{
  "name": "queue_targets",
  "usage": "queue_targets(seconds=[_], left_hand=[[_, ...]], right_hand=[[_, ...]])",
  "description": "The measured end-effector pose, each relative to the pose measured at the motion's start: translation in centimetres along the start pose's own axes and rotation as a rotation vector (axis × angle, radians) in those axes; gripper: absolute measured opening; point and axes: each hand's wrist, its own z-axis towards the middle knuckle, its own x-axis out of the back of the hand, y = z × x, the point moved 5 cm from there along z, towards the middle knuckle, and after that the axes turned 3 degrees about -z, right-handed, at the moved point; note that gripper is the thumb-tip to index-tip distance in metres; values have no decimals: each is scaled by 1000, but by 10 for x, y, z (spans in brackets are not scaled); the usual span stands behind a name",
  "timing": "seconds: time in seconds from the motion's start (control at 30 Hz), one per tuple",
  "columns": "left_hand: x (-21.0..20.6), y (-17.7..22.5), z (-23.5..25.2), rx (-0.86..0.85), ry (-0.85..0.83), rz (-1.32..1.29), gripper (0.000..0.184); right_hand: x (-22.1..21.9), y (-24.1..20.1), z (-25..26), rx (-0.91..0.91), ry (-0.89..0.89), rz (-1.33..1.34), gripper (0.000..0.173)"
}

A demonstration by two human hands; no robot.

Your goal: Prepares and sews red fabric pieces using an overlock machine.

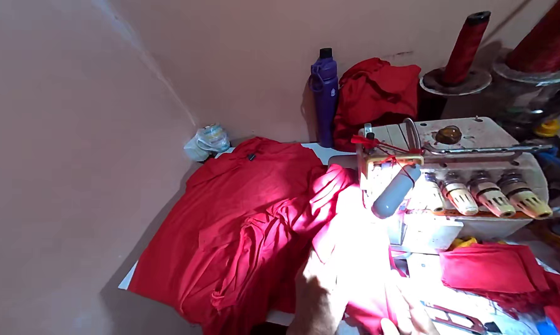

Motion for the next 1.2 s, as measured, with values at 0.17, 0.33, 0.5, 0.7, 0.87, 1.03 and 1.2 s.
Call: queue_targets(seconds=[0.17,0.33,0.5,0.7,0.87,1.03,1.2], left_hand=[[-14,-10,31,24,-64,53,16],[-34,-20,68,149,-227,99,28],[-64,-56,111,282,-360,2,20],[-43,-93,66,633,41,-630,31],[13,-54,-29,983,273,-921,30],[20,-33,-53,1084,296,-967,26],[32,-46,-50,407,200,-85,49]], right_hand=[[-3,-1,35,59,70,-144,42],[-1,0,74,214,154,-391,28],[-1,-13,81,159,165,-466,22],[-8,-5,59,92,229,-223,17],[-32,16,55,-105,-104,-17,22],[-52,15,60,-224,-28,288,13],[-45,14,58,-164,15,243,10]])
